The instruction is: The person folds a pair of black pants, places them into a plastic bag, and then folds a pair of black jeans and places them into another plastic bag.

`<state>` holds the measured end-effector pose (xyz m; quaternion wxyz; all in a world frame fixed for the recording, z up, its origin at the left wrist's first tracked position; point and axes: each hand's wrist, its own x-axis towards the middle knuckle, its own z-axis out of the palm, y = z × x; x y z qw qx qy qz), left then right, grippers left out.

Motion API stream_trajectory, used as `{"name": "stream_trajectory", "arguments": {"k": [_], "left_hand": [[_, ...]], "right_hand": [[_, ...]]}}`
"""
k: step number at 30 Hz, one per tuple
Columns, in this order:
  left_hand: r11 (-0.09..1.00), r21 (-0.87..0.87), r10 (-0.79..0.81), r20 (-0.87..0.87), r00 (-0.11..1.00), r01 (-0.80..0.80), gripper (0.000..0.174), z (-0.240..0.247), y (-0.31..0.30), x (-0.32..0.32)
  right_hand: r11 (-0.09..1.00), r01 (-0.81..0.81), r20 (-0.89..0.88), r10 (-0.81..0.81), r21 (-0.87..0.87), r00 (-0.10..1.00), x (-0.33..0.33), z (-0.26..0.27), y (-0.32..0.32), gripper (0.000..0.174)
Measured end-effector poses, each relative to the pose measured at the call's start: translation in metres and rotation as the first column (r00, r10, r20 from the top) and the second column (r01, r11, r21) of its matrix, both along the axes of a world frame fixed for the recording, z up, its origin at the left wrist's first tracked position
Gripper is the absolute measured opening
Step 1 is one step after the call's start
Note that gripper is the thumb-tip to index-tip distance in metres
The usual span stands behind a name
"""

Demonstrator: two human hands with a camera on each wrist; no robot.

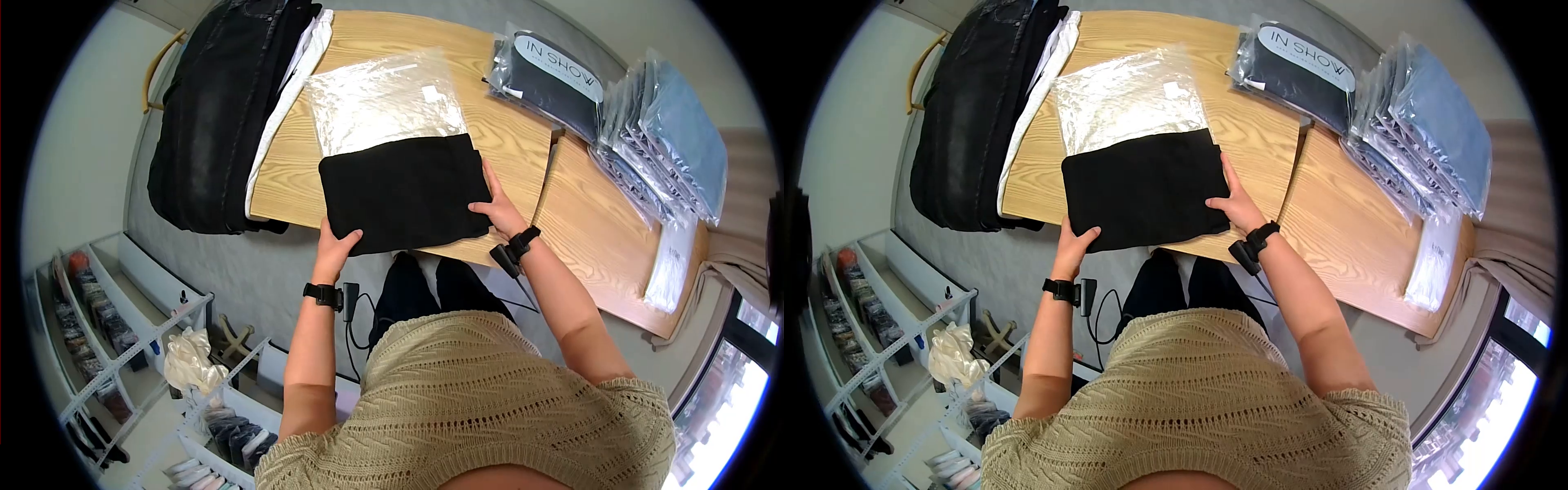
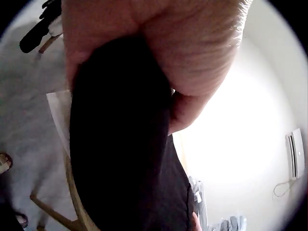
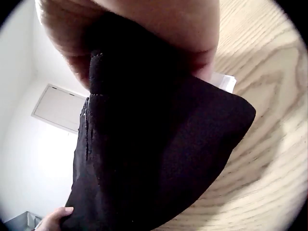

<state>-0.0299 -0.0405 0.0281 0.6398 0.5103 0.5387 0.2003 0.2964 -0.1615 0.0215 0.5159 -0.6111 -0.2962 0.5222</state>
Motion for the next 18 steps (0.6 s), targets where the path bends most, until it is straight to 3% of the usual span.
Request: {"name": "stream_trajectory", "arguments": {"k": [4, 9, 12, 14, 18], "left_hand": [[0.996, 0.089, -0.021, -0.045, 0.999, 0.025, 0.062, -0.005, 0.000, 0.003], [0.999, 0.040, -0.012, -0.013, 1.000, 0.012, 0.063, -0.001, 0.000, 0.003], [1.000, 0.030, 0.011, -0.020, 1.000, -0.010, 0.063, -0.005, -0.001, 0.003], [0.999, 0.028, 0.021, -0.040, 0.999, -0.020, 0.063, -0.009, -0.001, 0.000], [1.000, -0.005, 0.030, -0.075, 0.997, -0.030, 0.064, -0.023, -0.001, -0.008]], "right_hand": [[0.998, 0.015, -0.006, -0.016, -0.065, 1.000, -0.001, -0.010, -0.001, 0.091], [0.986, 0.055, -0.087, -0.070, -0.160, 0.994, -0.003, 0.004, 0.000, 0.085], [0.994, 0.030, -0.068, -0.037, -0.103, 0.997, -0.008, 0.015, -0.003, 0.083], [0.991, 0.042, 0.051, -0.049, 0.129, 0.998, -0.013, 0.013, -0.009, 0.079], [0.995, -0.084, 0.072, 0.080, 0.050, 0.994, -0.015, -0.005, -0.027, 0.074]]}}
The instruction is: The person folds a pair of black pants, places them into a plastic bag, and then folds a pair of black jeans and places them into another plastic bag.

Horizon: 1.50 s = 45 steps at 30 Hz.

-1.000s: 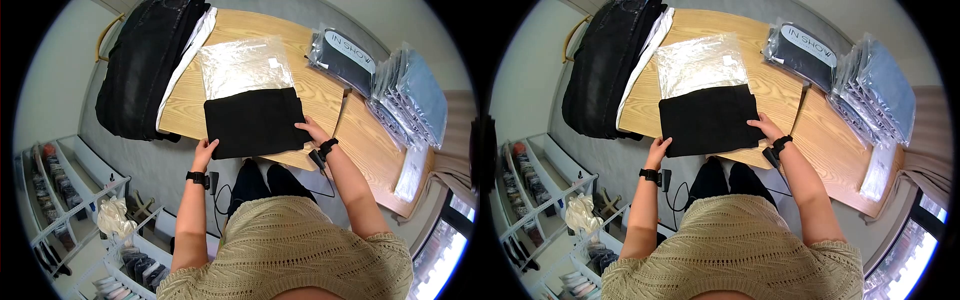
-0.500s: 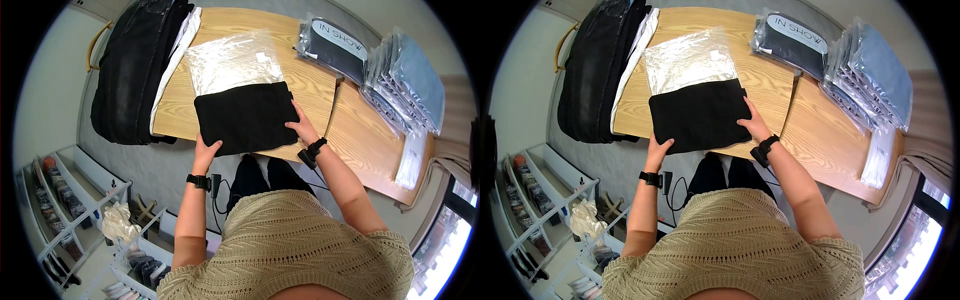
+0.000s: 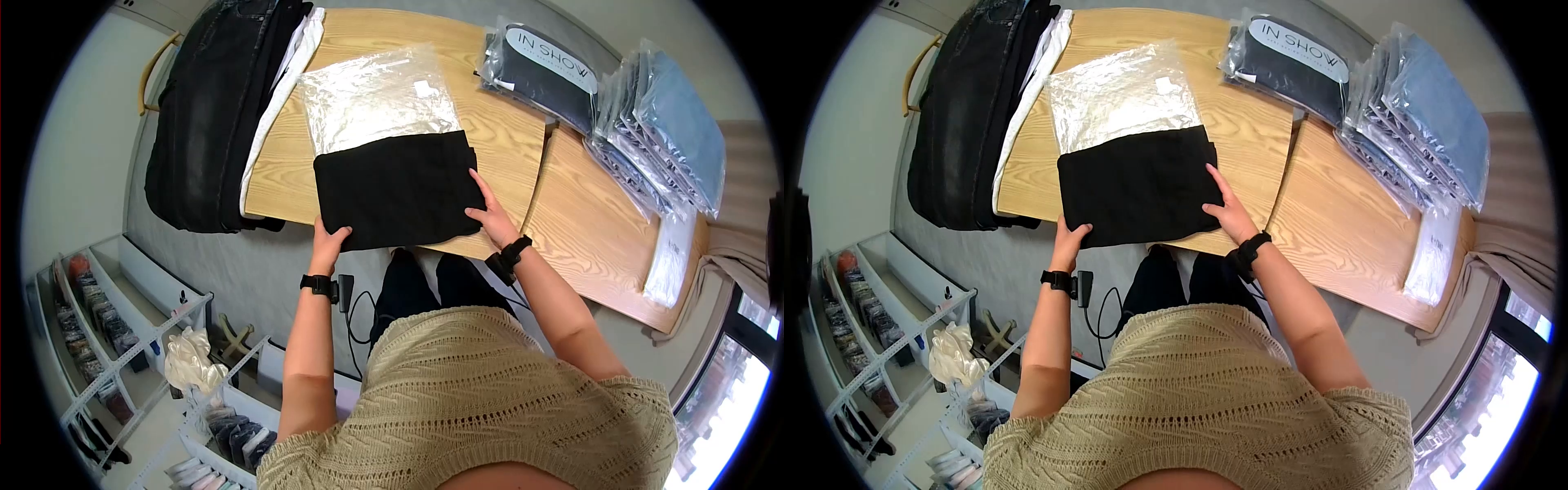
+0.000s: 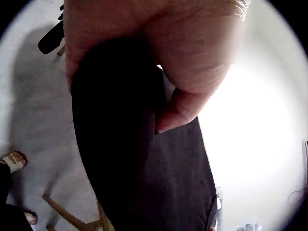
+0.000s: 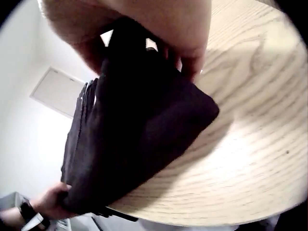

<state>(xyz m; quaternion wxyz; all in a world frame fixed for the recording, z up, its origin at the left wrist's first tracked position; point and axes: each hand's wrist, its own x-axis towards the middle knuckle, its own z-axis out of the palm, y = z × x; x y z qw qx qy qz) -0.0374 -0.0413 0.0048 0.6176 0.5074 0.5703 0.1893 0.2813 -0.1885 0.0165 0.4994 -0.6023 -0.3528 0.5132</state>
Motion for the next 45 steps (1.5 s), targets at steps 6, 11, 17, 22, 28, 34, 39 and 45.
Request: {"name": "stream_trajectory", "arguments": {"k": [6, 11, 17, 22, 28, 34, 39, 45], "left_hand": [[0.999, -0.033, 0.037, 0.003, 0.999, -0.037, 0.062, -0.002, -0.001, 0.002], [0.999, -0.019, 0.029, 0.005, 1.000, -0.029, 0.060, -0.002, 0.000, 0.001], [0.998, -0.047, 0.033, 0.034, 0.999, -0.031, 0.058, -0.003, 0.002, 0.000], [0.998, -0.050, 0.043, 0.026, 0.999, -0.041, 0.058, -0.002, 0.002, 0.001], [0.999, -0.048, -0.006, 0.054, 0.998, 0.009, 0.058, 0.004, 0.004, -0.001], [0.999, 0.045, -0.007, 0.126, 0.992, 0.001, 0.060, 0.029, 0.001, 0.010], [0.934, 0.318, -0.141, -0.084, 0.986, 0.161, 0.066, 0.071, -0.014, 0.044], [0.698, 0.563, -0.282, -0.352, 0.892, 0.443, 0.067, 0.098, -0.056, 0.115]], "right_hand": [[0.850, 0.419, 0.587, -0.170, -0.318, 0.791, -0.020, 0.023, 0.004, 0.044], [0.836, 0.286, 0.370, -0.108, -0.469, 0.923, -0.018, 0.022, 0.006, 0.041], [0.903, 0.344, -0.464, -0.427, -0.255, 0.776, -0.017, 0.004, -0.010, 0.034], [0.821, 0.405, 0.236, -0.335, -0.402, 0.912, -0.009, -0.013, -0.007, 0.027], [0.875, 0.071, -0.210, -0.192, -0.479, 0.959, 0.014, 0.012, 0.010, 0.048], [0.970, -0.016, -0.388, -0.082, -0.242, 0.918, -0.005, 0.023, 0.020, 0.073], [0.982, 0.176, 0.136, -0.184, 0.069, 0.973, -0.031, 0.029, 0.020, 0.087], [0.994, 0.005, 0.174, 0.015, -0.110, 0.985, -0.037, 0.068, 0.021, 0.087]]}}
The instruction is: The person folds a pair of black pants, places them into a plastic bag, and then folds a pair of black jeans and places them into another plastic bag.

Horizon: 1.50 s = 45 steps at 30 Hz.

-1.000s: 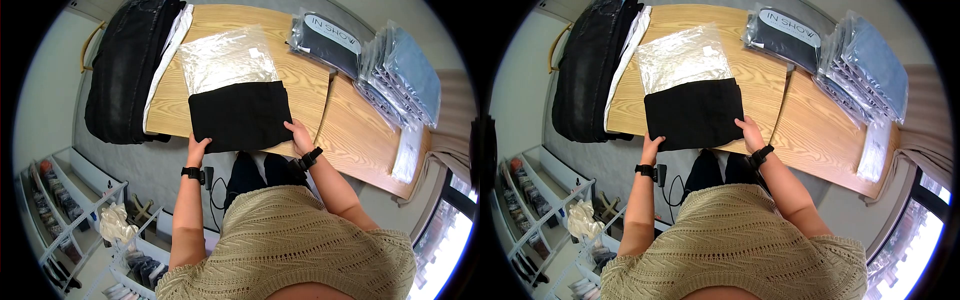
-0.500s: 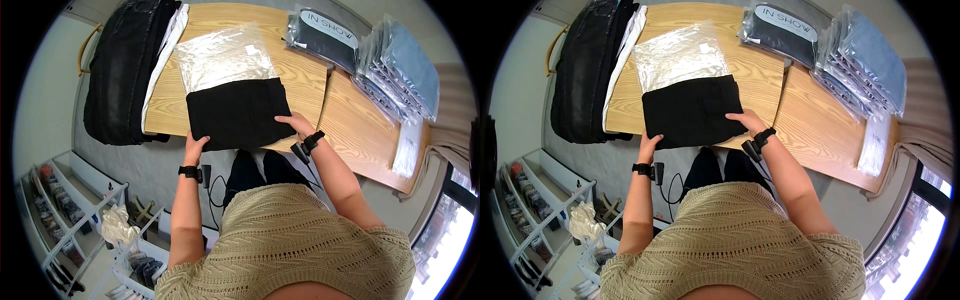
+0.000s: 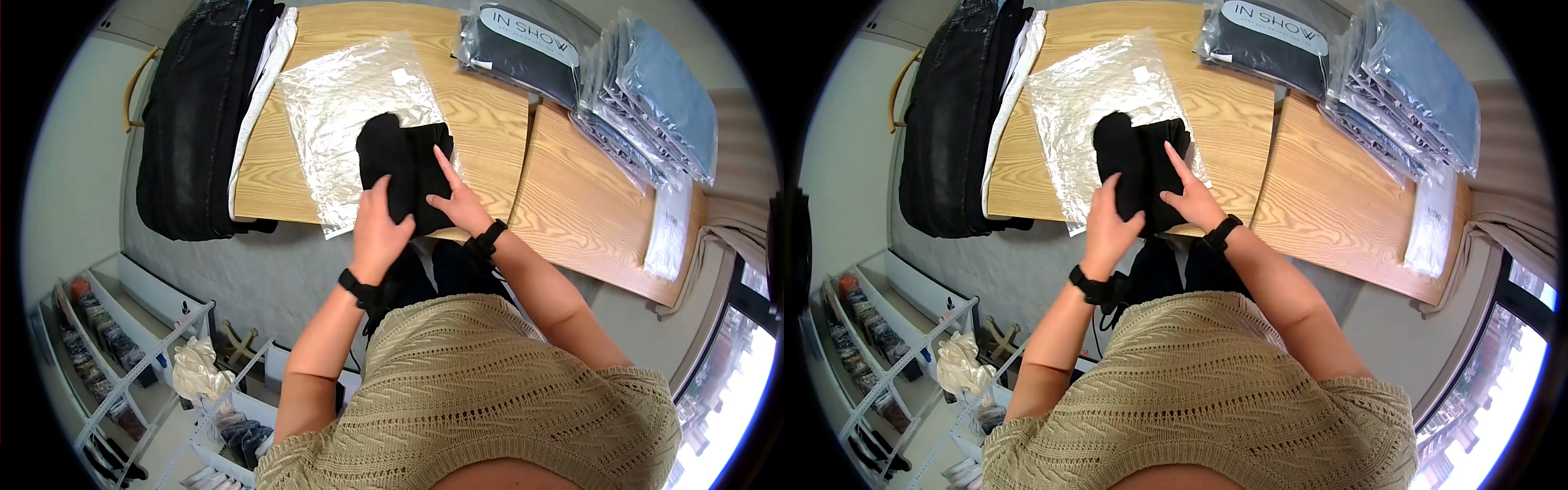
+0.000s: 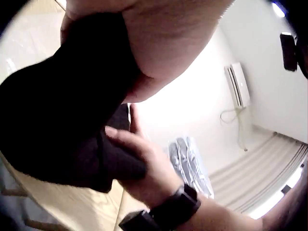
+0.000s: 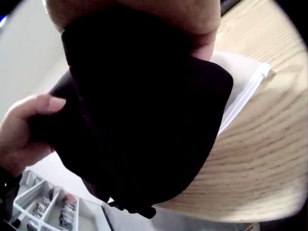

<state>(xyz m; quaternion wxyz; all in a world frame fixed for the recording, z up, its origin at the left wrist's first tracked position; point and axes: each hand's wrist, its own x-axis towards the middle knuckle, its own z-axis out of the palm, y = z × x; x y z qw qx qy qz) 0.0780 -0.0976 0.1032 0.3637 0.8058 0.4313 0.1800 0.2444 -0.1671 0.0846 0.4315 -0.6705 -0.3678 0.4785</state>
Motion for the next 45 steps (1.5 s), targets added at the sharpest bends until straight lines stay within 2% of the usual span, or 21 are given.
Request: {"name": "stream_trajectory", "arguments": {"k": [3, 5, 7, 10, 11, 12, 13, 15, 16, 19, 20, 22, 25, 27, 29, 30, 32, 33, 35, 38, 45], "left_hand": [[0.998, -0.024, -0.054, -0.067, 0.996, 0.053, 0.066, -0.009, -0.013, 0.018], [0.994, 0.080, -0.071, 0.014, 0.997, 0.070, 0.069, -0.014, -0.016, 0.022], [0.994, -0.006, -0.111, 0.013, 0.994, 0.111, 0.076, -0.016, -0.018, 0.016], [0.937, 0.035, -0.348, 0.004, 0.937, 0.348, 0.097, -0.030, -0.025, 0.004], [0.936, 0.035, -0.350, 0.003, 0.937, 0.350, 0.097, -0.037, -0.026, 0.003], [0.911, 0.018, -0.413, -0.007, 0.911, 0.413, 0.098, -0.044, -0.027, 0.002], [0.881, 0.000, -0.474, -0.016, 0.881, 0.474, 0.100, -0.050, -0.029, 0.001], [0.866, -0.033, -0.500, -0.003, 0.866, 0.500, 0.099, -0.057, -0.031, 0.004], [0.855, -0.031, -0.517, 0.028, 0.856, 0.517, 0.097, -0.063, -0.031, 0.006], [0.849, -0.031, -0.525, 0.069, 0.848, 0.528, 0.095, -0.065, -0.028, 0.011], [0.854, -0.097, -0.495, 0.155, 0.855, 0.512, 0.096, -0.064, -0.026, 0.012], [0.843, -0.178, -0.451, 0.282, 0.847, 0.508, 0.098, -0.064, -0.022, 0.010], [0.826, -0.162, -0.488, 0.272, 0.829, 0.540, 0.099, -0.064, -0.017, 0.008], [0.845, -0.189, -0.431, 0.313, 0.847, 0.500, 0.092, -0.056, -0.012, 0.005], [0.934, -0.100, -0.296, 0.325, 0.898, 0.344, 0.078, -0.048, 0.001, -0.013], [0.978, -0.010, -0.193, 0.332, 0.923, 0.208, 0.061, -0.043, 0.007, -0.026], [0.988, 0.146, -0.082, 0.161, 0.984, 0.058, 0.038, -0.055, 0.024, -0.063], [0.963, 0.249, -0.103, -0.019, 0.995, 0.104, 0.031, -0.064, 0.034, -0.080], [0.940, 0.229, -0.190, -0.269, 0.944, 0.254, 0.030, -0.077, 0.043, -0.101], [0.889, 0.237, -0.295, -0.356, 0.886, 0.391, 0.031, -0.090, 0.051, -0.117], [0.938, 0.092, -0.303, -0.253, 0.919, 0.335, 0.024, -0.094, 0.063, -0.113]], "right_hand": [[0.993, 0.018, 0.031, -0.022, 0.116, 0.999, 0.003, -0.021, -0.004, 0.076], [0.997, 0.031, 0.021, -0.033, 0.077, 0.999, 0.009, -0.050, -0.009, 0.069], [0.998, 0.043, 0.006, -0.044, 0.037, 0.999, 0.015, -0.071, -0.012, 0.063], [0.997, 0.073, -0.108, -0.070, 0.028, 0.992, 0.018, -0.080, -0.014, 0.050], [0.987, 0.159, -0.409, -0.157, -0.029, 0.899, 0.018, -0.073, -0.013, 0.053], [0.969, 0.220, -0.663, -0.236, -0.109, 0.710, 0.018, -0.066, -0.012, 0.059], [0.969, 0.220, -0.663, -0.236, -0.110, 0.710, 0.016, -0.059, -0.013, 0.059], [0.981, 0.124, -0.267, -0.160, -0.146, 0.950, 0.010, -0.033, -0.012, 0.077], [0.968, 0.092, -0.005, -0.095, -0.236, 0.995, 0.011, -0.056, -0.016, 0.090], [0.964, 0.082, -0.101, -0.110, -0.253, 0.989, 0.016, -0.051, -0.011, 0.090], [0.987, 0.035, -0.316, -0.084, -0.156, 0.945, 0.020, -0.049, -0.009, 0.081], [0.987, 0.036, -0.405, -0.097, -0.156, 0.909, 0.021, -0.050, -0.007, 0.073], [0.984, 0.050, -0.490, -0.129, -0.171, 0.862, 0.023, -0.061, -0.004, 0.057], [0.979, 0.078, -0.517, -0.167, -0.190, 0.840, 0.021, -0.052, 0.002, 0.056], [0.982, 0.091, -0.512, -0.165, -0.166, 0.843, 0.020, -0.032, -0.002, 0.057], [0.979, 0.109, -0.506, -0.182, -0.171, 0.843, 0.021, -0.020, -0.004, 0.057], [0.980, 0.148, -0.505, -0.195, -0.132, 0.841, 0.023, -0.009, -0.016, 0.060], [0.976, 0.167, -0.526, -0.214, -0.137, 0.823, 0.024, 0.009, -0.021, 0.060], [0.970, 0.187, -0.467, -0.237, -0.153, 0.852, 0.032, 0.025, -0.040, 0.063], [0.968, 0.181, -0.323, -0.229, -0.172, 0.918, 0.045, 0.047, -0.064, 0.067], [0.951, 0.194, -0.273, -0.259, -0.242, 0.927, 0.051, 0.068, -0.091, 0.065]]}}
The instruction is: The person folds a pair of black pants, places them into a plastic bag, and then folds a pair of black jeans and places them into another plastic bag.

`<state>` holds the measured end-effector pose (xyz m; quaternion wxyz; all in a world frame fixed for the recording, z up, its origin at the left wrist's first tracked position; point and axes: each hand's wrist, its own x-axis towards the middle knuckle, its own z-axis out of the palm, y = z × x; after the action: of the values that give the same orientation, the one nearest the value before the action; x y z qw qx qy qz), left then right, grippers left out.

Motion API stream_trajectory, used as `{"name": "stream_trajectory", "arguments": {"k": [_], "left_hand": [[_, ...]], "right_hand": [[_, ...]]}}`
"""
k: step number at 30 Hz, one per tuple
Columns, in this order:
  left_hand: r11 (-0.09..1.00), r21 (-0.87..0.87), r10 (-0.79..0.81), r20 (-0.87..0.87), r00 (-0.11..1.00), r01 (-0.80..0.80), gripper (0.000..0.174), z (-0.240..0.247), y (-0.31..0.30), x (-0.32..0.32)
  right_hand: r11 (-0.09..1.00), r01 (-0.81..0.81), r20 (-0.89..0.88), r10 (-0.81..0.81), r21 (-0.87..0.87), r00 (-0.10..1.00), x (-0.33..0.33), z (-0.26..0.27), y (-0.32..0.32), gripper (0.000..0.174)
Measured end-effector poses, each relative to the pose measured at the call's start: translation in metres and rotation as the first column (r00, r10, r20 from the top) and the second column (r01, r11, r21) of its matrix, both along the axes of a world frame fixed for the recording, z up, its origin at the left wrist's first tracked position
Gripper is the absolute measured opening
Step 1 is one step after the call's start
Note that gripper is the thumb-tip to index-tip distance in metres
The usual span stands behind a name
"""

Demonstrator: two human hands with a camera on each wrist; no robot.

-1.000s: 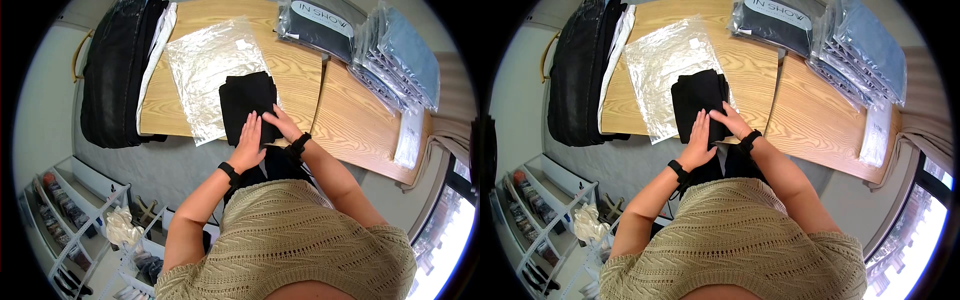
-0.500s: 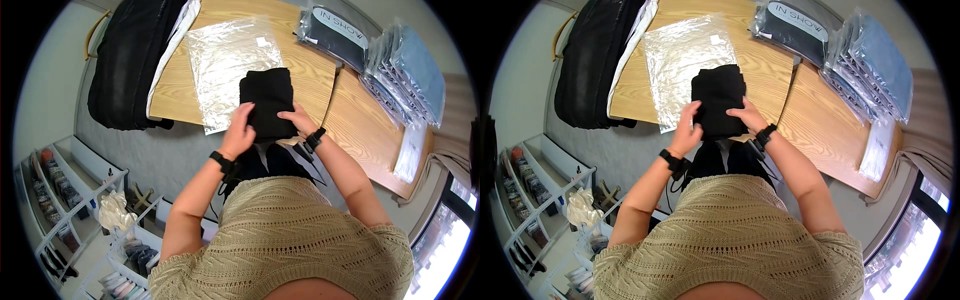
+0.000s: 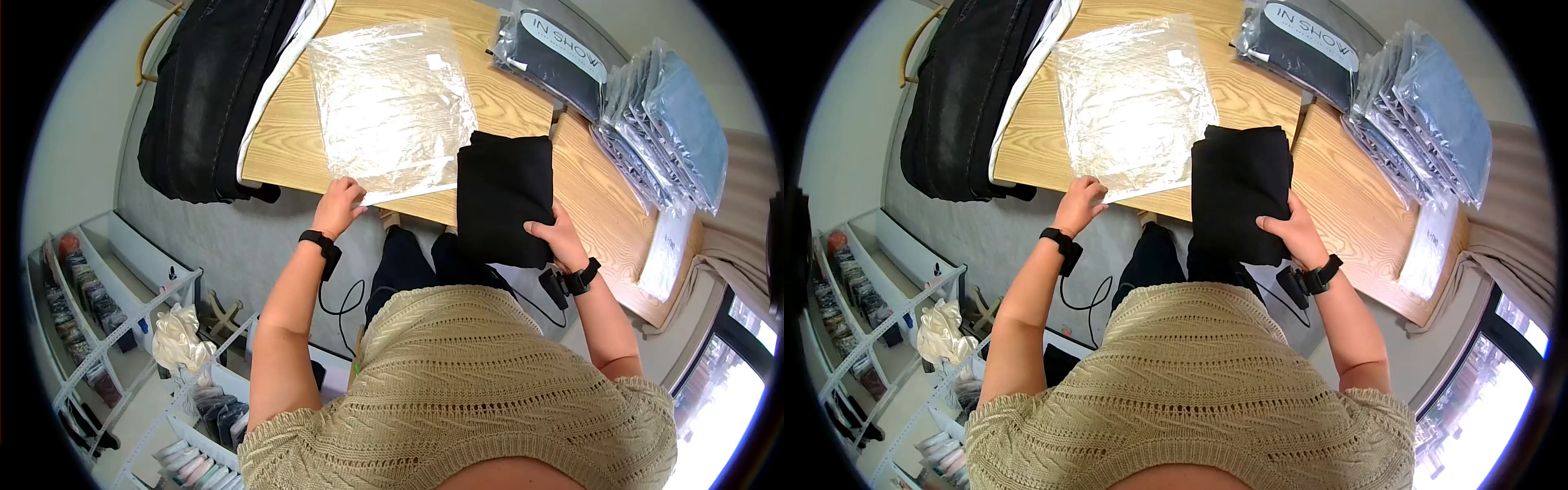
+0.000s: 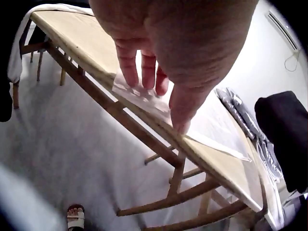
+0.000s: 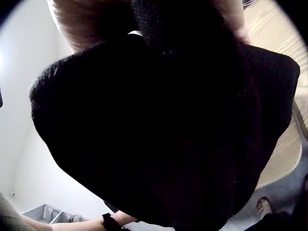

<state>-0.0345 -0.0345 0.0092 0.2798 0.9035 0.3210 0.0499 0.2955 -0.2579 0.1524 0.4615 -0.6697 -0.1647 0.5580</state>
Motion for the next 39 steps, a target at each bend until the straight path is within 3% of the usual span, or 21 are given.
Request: {"name": "stream_trajectory", "arguments": {"k": [3, 5, 8, 11, 15, 17, 18, 20, 21, 23, 24, 28, 30, 31, 33, 35, 36, 38, 39], "left_hand": [[0.999, -0.023, -0.042, -0.012, 0.999, 0.042, 0.019, 0.000, 0.005, 0.001], [0.990, 0.043, -0.136, -0.050, 0.990, 0.138, 0.017, -0.001, 0.007, 0.003], [0.982, 0.131, -0.129, -0.070, 0.989, 0.137, 0.018, -0.001, 0.003, 0.005], [0.966, 0.130, -0.205, -0.145, 0.968, 0.224, 0.021, 0.002, 0.000, 0.007], [0.956, 0.164, -0.240, -0.035, 0.970, 0.242, 0.021, 0.011, -0.005, 0.024], [0.935, 0.179, -0.310, 0.002, 0.951, 0.305, 0.029, 0.015, -0.004, 0.036], [0.934, 0.182, -0.312, 0.003, 0.950, 0.306, 0.029, 0.018, -0.007, 0.043], [0.970, 0.159, -0.199, 0.078, 0.977, 0.185, 0.045, 0.027, -0.011, 0.057], [0.968, 0.164, -0.203, 0.080, 0.976, 0.188, 0.045, 0.030, -0.012, 0.062], [0.982, 0.145, -0.139, 0.147, 0.979, 0.118, 0.061, 0.038, -0.013, 0.072], [0.981, 0.150, -0.144, 0.150, 0.978, 0.122, 0.061, 0.042, -0.013, 0.076], [0.985, 0.147, -0.106, 0.095, 0.990, 0.091, 0.081, 0.047, -0.011, 0.084], [0.985, -0.168, 0.025, 0.266, 0.964, 0.021, 0.089, 0.059, -0.008, 0.088], [0.972, -0.234, 0.048, 0.298, 0.953, 0.025, 0.094, 0.066, -0.009, 0.090], [0.989, -0.137, -0.015, 0.321, 0.947, 0.062, 0.089, 0.072, -0.011, 0.092], [0.990, 0.020, -0.138, 0.310, 0.941, 0.138, 0.085, 0.075, -0.013, 0.092], [0.989, 0.023, -0.143, 0.310, 0.940, 0.143, 0.085, 0.075, -0.016, 0.090], [0.970, 0.105, -0.239, 0.224, 0.945, 0.221, 0.084, 0.076, -0.024, 0.088], [0.961, 0.118, -0.269, 0.173, 0.948, 0.251, 0.084, 0.075, -0.029, 0.088]], "right_hand": [[1.000, -0.006, 0.026, 0.007, -0.021, 1.000, -0.002, 0.005, -0.004, 0.065], [1.000, -0.016, 0.012, 0.016, -0.010, 1.000, -0.003, 0.004, -0.007, 0.065], [1.000, -0.013, 0.032, 0.014, -0.011, 0.999, -0.005, 0.006, -0.009, 0.064], [0.999, -0.033, 0.065, 0.032, 0.014, 0.997, -0.007, 0.005, -0.011, 0.063], [0.998, -0.058, 0.123, 0.054, 0.031, 0.991, -0.013, 0.012, -0.010, 0.063], [0.980, -0.197, 0.338, 0.187, -0.007, 0.922, -0.015, 0.016, -0.008, 0.066], [0.981, -0.195, 0.340, 0.185, -0.004, 0.922, -0.017, 0.012, -0.009, 0.066], [0.957, -0.283, 0.606, 0.265, -0.068, 0.750, -0.022, 0.000, -0.010, 0.071], [0.951, -0.299, 0.674, 0.272, -0.079, 0.687, -0.026, -0.001, -0.009, 0.074], [0.938, -0.337, 0.690, 0.294, -0.076, 0.661, -0.033, 0.000, -0.003, 0.074], [0.922, -0.379, 0.703, 0.320, -0.077, 0.636, -0.035, 0.000, 0.000, 0.074], [0.892, -0.442, 0.653, 0.391, -0.095, 0.648, -0.040, -0.004, 0.007, 0.073], [0.891, -0.446, 0.646, 0.390, -0.084, 0.657, -0.041, -0.005, 0.008, 0.072], [0.880, -0.470, 0.611, 0.413, -0.075, 0.675, -0.040, -0.009, 0.009, 0.073], [0.871, -0.488, 0.579, 0.430, -0.064, 0.693, -0.036, -0.017, 0.010, 0.073], [0.873, -0.486, 0.382, 0.464, -0.045, 0.799, -0.030, -0.024, 0.015, 0.078], [0.875, -0.482, 0.384, 0.460, -0.043, 0.801, -0.027, -0.024, 0.017, 0.078], [0.923, -0.384, 0.206, 0.378, -0.012, 0.903, -0.022, -0.024, 0.022, 0.085], [0.924, -0.382, 0.207, 0.376, -0.010, 0.903, -0.021, -0.026, 0.023, 0.085]]}}
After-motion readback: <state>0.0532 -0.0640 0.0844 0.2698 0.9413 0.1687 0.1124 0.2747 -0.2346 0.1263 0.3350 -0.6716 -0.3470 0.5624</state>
